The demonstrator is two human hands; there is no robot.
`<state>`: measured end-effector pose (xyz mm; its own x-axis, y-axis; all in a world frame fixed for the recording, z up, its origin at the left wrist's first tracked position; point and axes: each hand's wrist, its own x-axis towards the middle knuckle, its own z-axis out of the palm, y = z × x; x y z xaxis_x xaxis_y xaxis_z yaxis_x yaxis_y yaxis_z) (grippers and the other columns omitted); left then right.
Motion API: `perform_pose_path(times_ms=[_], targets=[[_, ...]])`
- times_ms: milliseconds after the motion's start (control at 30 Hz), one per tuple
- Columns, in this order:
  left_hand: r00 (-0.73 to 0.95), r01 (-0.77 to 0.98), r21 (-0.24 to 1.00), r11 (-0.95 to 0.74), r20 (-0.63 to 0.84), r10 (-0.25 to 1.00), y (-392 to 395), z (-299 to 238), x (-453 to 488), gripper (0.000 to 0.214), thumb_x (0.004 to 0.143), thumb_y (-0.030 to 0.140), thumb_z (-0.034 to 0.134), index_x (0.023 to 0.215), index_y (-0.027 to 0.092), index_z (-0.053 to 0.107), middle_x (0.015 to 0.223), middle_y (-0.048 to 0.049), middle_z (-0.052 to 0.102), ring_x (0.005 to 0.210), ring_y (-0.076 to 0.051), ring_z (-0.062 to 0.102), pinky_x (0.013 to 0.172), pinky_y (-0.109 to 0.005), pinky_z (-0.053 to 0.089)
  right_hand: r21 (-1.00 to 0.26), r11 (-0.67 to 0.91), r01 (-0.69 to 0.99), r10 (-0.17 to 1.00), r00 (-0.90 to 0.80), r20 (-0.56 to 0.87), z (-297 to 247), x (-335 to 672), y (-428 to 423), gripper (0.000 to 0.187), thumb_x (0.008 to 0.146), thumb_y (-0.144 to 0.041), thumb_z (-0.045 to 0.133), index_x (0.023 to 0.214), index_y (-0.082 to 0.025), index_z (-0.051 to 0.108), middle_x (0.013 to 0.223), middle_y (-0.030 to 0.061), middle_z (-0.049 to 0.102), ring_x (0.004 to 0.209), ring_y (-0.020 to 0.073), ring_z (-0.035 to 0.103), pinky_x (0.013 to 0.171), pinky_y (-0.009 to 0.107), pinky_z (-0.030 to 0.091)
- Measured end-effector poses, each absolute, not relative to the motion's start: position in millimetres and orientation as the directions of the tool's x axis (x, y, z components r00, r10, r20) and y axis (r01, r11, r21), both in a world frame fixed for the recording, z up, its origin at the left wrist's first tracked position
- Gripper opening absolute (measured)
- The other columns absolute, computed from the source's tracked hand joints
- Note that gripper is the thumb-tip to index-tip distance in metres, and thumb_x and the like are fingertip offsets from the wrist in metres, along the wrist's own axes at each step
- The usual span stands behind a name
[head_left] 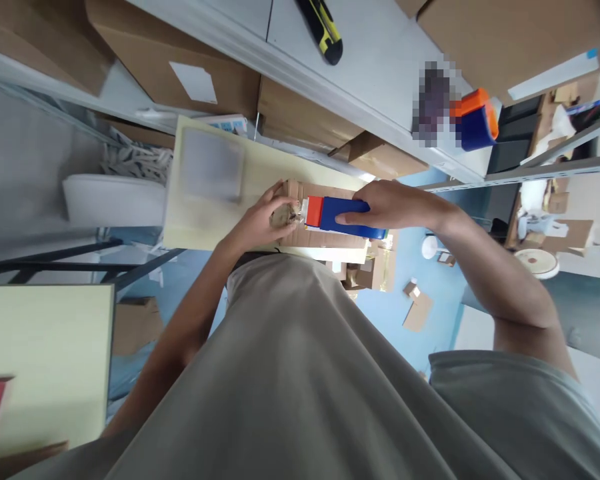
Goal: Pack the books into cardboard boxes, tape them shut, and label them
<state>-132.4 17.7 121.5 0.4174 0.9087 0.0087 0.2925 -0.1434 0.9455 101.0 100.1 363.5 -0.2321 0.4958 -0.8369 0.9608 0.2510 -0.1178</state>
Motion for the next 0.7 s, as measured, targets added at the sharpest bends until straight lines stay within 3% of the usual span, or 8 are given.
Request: perform_pose_path(times_ms=[233, 400, 500, 633, 700], targets=[[0.207, 0.346, 0.938, -0.019, -0.057, 0.977, 13, 122, -102, 0.077, 0.073, 0.037, 0.093, 0.141, 0.027, 0.058, 0.168, -0.0134, 0.045, 0.156, -0.036, 0.046, 0.113, -0.046, 0.057, -0.257, 0.272, 0.927, 0.531, -0.368, -0.763, 352, 102, 95, 0.056, 0.093, -0.076, 0.065, 0.082, -0.022, 0.070, 0.064, 0.0029, 0.059, 0.065, 0.0196, 0.055, 0.063, 0.034, 0.032], [0.173, 0.374, 0.928, 0.010, -0.080, 0.982, 10, 118, -103, 0.057, 0.080, 0.036, 0.087, 0.130, 0.028, 0.060, 0.157, -0.0133, 0.057, 0.155, -0.033, 0.048, 0.116, -0.047, 0.053, -0.274, 0.305, 0.912, 0.540, -0.403, -0.739, 349, 114, 99, 0.056, 0.091, -0.076, 0.070, 0.082, -0.021, 0.072, 0.064, 0.0049, 0.059, 0.069, 0.0228, 0.059, 0.063, 0.036, 0.035], [0.146, 0.400, 0.914, 0.064, -0.132, 0.980, 8, 120, -106, 0.047, 0.083, 0.041, 0.084, 0.122, 0.028, 0.060, 0.146, -0.0121, 0.065, 0.141, -0.032, 0.060, 0.111, -0.046, 0.055, -0.274, 0.295, 0.915, 0.526, -0.395, -0.753, 363, 139, 104, 0.060, 0.089, -0.079, 0.072, 0.075, -0.021, 0.071, 0.060, 0.0033, 0.057, 0.065, 0.0205, 0.057, 0.061, 0.036, 0.034], [0.157, 0.406, 0.911, 0.078, -0.153, 0.976, 7, 123, -104, 0.047, 0.082, 0.046, 0.083, 0.119, 0.029, 0.060, 0.141, -0.0086, 0.068, 0.129, -0.029, 0.066, 0.101, -0.041, 0.059, -0.190, 0.172, 0.967, 0.537, -0.254, -0.804, 400, 189, 108, 0.069, 0.093, -0.078, 0.068, 0.062, -0.017, 0.068, 0.059, 0.0008, 0.058, 0.062, 0.0118, 0.052, 0.060, 0.035, 0.030], [0.147, 0.429, 0.901, 0.066, -0.142, 0.979, 7, 125, -102, 0.046, 0.082, 0.045, 0.083, 0.119, 0.029, 0.061, 0.140, -0.0079, 0.068, 0.127, -0.029, 0.066, 0.100, -0.040, 0.058, -0.102, -0.001, 0.995, 0.669, -0.076, -0.739, 419, 221, 110, 0.072, 0.091, -0.074, 0.071, 0.055, -0.012, 0.065, 0.056, -0.0001, 0.057, 0.059, 0.0071, 0.049, 0.059, 0.035, 0.028]])
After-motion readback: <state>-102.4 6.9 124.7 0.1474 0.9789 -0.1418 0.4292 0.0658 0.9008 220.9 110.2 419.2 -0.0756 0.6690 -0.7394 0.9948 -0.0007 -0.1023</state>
